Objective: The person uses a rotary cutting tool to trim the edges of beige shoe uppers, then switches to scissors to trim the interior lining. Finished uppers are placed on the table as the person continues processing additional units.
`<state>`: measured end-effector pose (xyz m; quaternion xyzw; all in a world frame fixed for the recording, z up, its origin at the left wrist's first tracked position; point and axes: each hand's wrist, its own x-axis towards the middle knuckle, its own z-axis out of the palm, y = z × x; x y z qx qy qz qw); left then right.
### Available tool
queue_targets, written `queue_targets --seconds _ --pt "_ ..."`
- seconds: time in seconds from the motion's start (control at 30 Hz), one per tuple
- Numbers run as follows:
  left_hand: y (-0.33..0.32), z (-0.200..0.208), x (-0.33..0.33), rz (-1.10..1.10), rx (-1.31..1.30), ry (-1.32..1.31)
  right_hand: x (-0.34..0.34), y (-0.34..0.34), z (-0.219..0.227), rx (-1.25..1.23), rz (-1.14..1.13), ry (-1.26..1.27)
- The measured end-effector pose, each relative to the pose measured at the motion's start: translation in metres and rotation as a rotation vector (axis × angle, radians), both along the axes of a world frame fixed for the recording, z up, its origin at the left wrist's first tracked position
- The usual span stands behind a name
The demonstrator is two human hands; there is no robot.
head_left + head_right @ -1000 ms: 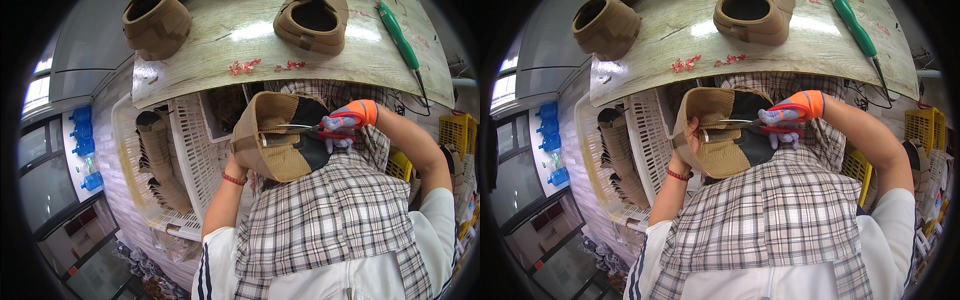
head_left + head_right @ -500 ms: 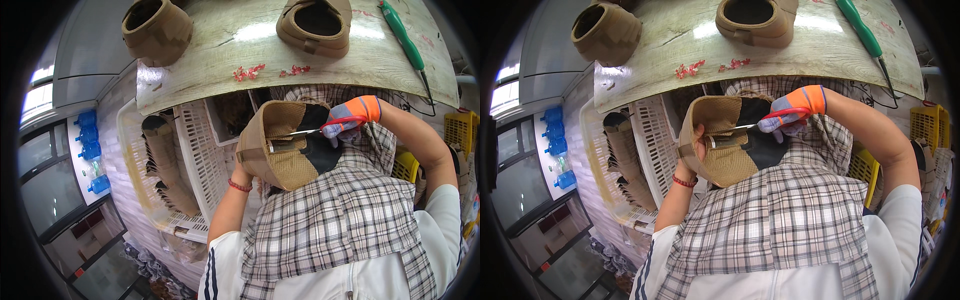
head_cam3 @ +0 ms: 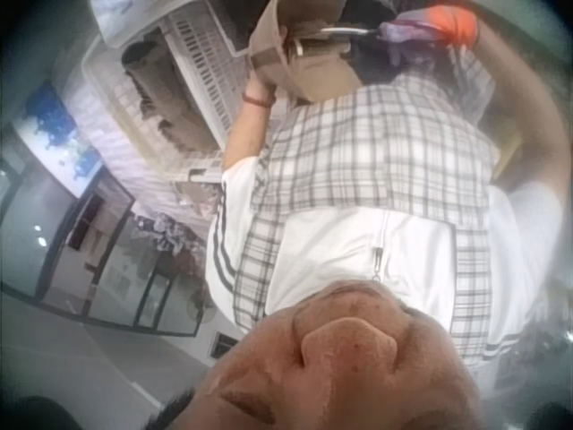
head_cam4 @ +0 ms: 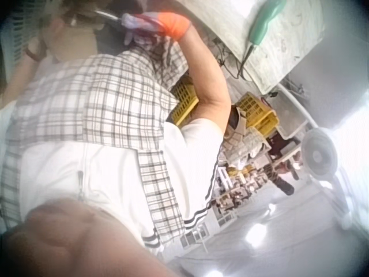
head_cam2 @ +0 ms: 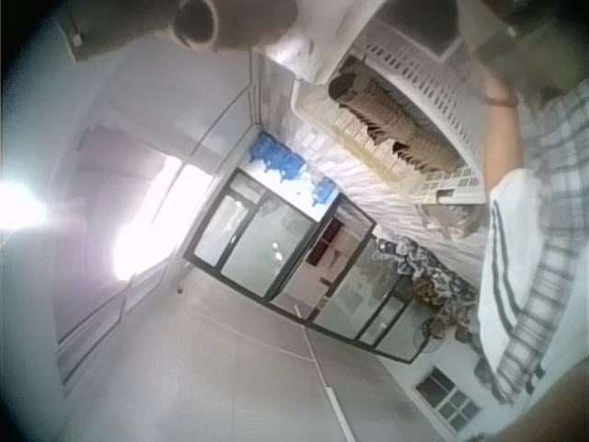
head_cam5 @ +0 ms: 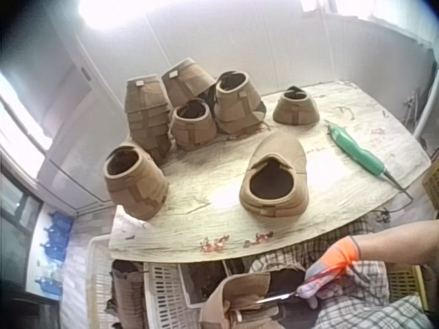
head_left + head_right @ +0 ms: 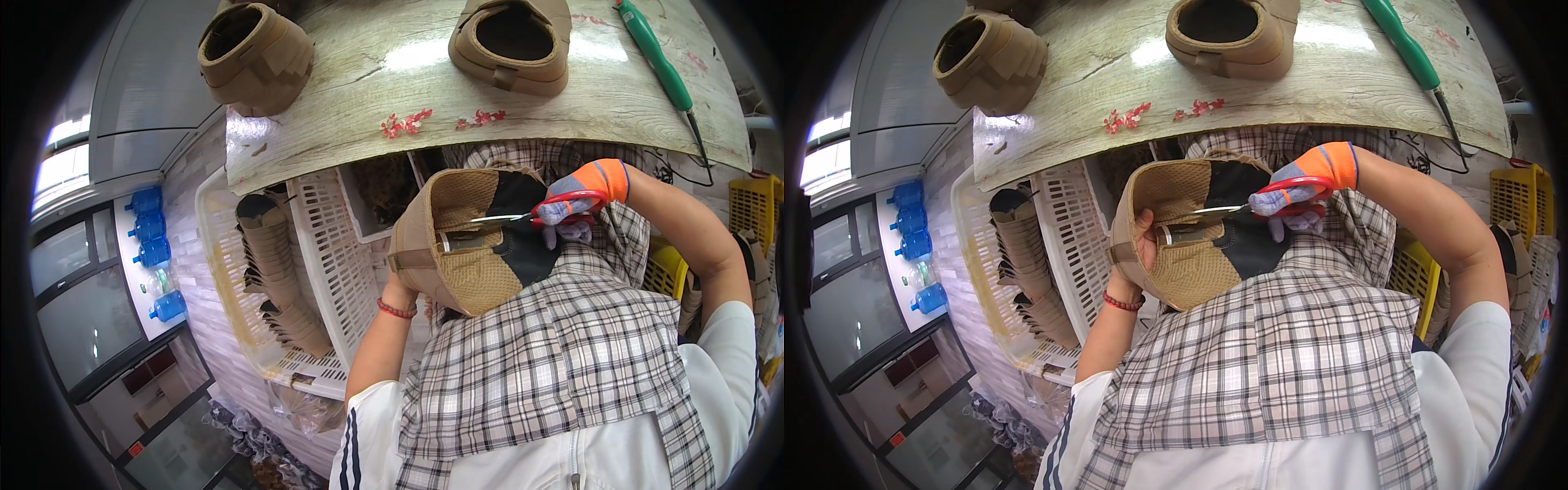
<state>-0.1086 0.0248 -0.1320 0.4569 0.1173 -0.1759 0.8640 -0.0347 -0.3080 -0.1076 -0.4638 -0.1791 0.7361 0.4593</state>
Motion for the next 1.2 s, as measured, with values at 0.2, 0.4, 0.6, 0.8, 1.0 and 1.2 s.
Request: queue_targets --seconds 0.2,0.4,0.6,0.8,1.0,1.2 --pt "0.01 -0.008 -0.008 -0.035 -0.057 -0.023 0.002 0.007 0.007 -0.027 0.003 -0.009" --pt "0.019 -0.019 -0.014 -0.047 -0.016 -0.023 0.003 0.015 0.018 -0.056 0.058 -0.162" --pt "0.02 -0.019 -0.014 -0.033 0.053 0.045 0.006 0.02 0.016 -0.043 0.085 -0.324" --pt "0.025 -0.02 -0.015 -0.005 0.067 0.083 -0.008 0.022 0.02 -0.21 0.001 -0.414" --pt "0.03 -0.002 -0.004 0.022 0.139 0.172 0.0 0.027 0.017 -0.1 0.152 -0.323" --pt "0.032 0.018 -0.004 -0.048 0.096 0.14 0.002 0.045 0.033 -0.161 0.136 -0.27"
